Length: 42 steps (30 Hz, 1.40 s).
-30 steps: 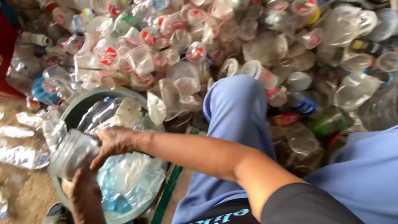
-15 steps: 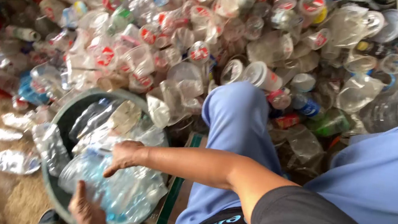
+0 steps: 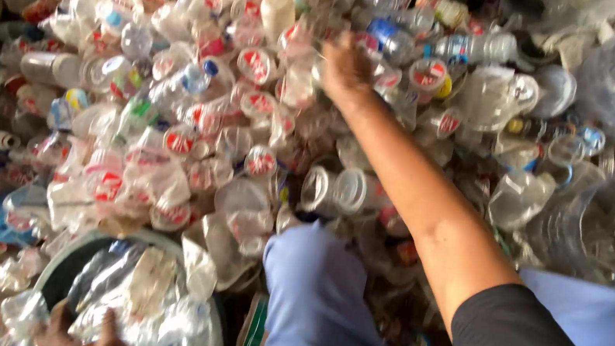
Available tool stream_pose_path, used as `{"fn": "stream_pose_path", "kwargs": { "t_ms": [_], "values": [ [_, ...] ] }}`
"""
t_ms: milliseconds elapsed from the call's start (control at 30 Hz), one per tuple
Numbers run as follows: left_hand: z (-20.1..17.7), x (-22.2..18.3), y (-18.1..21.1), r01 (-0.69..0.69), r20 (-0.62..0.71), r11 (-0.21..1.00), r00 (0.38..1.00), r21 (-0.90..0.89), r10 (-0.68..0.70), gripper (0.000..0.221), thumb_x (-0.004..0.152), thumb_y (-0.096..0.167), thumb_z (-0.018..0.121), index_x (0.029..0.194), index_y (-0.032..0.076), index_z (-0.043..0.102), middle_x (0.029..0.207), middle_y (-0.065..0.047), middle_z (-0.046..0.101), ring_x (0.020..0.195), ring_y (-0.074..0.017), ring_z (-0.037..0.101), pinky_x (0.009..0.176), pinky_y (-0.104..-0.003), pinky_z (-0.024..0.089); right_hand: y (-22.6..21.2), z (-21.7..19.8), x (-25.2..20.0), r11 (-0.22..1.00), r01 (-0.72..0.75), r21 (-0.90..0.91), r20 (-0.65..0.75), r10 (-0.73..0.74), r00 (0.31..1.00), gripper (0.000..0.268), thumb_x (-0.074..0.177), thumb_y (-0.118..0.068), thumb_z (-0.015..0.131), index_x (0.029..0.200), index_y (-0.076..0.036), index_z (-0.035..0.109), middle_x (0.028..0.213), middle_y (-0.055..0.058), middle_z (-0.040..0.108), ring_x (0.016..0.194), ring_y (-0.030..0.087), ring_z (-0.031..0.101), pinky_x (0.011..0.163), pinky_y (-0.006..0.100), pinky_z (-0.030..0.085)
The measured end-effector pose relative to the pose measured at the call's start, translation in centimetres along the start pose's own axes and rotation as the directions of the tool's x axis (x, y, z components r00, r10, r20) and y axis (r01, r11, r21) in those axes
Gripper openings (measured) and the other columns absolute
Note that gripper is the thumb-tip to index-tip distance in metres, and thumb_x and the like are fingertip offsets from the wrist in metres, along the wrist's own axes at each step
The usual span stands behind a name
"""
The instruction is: Sorting plastic bottles and containers by removing caps and placing them into different bins
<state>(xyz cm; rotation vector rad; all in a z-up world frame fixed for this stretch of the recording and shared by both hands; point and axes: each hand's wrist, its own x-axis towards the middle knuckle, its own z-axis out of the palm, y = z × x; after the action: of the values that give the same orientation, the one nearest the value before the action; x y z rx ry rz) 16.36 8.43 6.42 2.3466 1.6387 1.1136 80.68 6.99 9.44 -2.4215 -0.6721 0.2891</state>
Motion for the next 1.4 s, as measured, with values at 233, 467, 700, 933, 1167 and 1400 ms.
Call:
{"fn": "stream_pose_path", "kwargs": {
  "t_ms": [233,467,700,933,1167,1400],
  "values": [
    [9.4,2.5,27.6,0.228,0.276,0.628,0.961,-0.744,-0.022,0.056,0.075,0.007,0.082,0.129,-0.002,0.067,0.124,-0.018,0.070,0.120,-0.0238,0.066,0.115,-0.035,0.042,17.1,8.8,10.1,0.920,0.358,-0.157,-0.295,-0.390,0.872,0.041,0.076,-0.034,0.081,0.111,-0.017,0.066,0.102,0.007,0.069,0.099,0.029,0.072,0.078,0.047,0.063],
    [16.0,0.7,43.0,0.599,0.728,0.467,0.666,-0.651,0.161,0.062,0.078,0.016,0.087,0.133,0.000,0.064,0.144,-0.023,0.058,0.137,-0.0393,0.054,0.117,-0.055,0.038,19.2,-8.7,-9.8,0.370,-0.200,0.907,0.054,0.369,0.928,0.034,0.085,-0.034,0.081,0.094,-0.007,0.063,0.053,0.012,0.059,0.038,0.021,0.059,0.033,0.030,0.047],
    [14.6,-7.1,53.8,0.719,0.678,0.117,0.570,-0.685,0.465,0.084,0.077,0.009,0.090,0.148,0.003,0.044,0.133,-0.027,0.063,0.124,-0.0365,0.061,0.108,-0.057,0.047,25.8,-14.4,-25.2,-0.038,-0.388,0.921,0.379,0.320,0.868,0.042,0.081,-0.044,0.078,0.097,-0.007,0.068,0.073,0.017,0.070,0.049,0.023,0.060,0.044,0.032,0.048],
    [11.7,-11.8,57.5,0.780,0.684,0.094,0.475,-0.618,0.554,0.063,0.076,0.006,0.088,0.131,0.014,0.059,0.111,-0.007,0.070,0.104,-0.0192,0.064,0.098,-0.044,0.056,24.5,-27.4,-30.9,0.748,-0.174,0.641,-0.083,0.293,0.952,0.055,0.100,-0.061,0.058,0.094,-0.007,0.062,0.058,0.012,0.067,0.046,0.022,0.068,0.041,0.034,0.052],
    [9.8,-14.1,62.4,0.976,0.598,-0.158,0.217,-0.150,0.772,0.066,0.082,0.025,0.065,0.147,0.018,0.050,0.114,-0.022,0.069,0.107,-0.0387,0.069,0.097,-0.057,0.055,21.8,-33.5,-41.5,0.987,0.081,0.139,-0.207,-0.051,0.977,0.053,0.102,-0.038,0.056,0.144,-0.004,0.052,0.093,0.028,0.073,0.087,0.046,0.073,0.072,0.058,0.058],
    [8.4,-18.1,66.2,0.893,0.549,-0.145,0.383,-0.426,0.743,0.067,0.094,0.060,0.061,0.112,-0.004,0.068,0.075,-0.027,0.068,0.067,-0.0367,0.074,0.057,-0.044,0.064,24.3,-32.7,-44.4,0.997,0.075,0.031,-0.280,-0.063,0.958,0.077,0.103,-0.051,0.046,0.159,-0.001,0.027,0.106,0.035,0.070,0.090,0.050,0.072,0.079,0.063,0.058]
  ]
}}
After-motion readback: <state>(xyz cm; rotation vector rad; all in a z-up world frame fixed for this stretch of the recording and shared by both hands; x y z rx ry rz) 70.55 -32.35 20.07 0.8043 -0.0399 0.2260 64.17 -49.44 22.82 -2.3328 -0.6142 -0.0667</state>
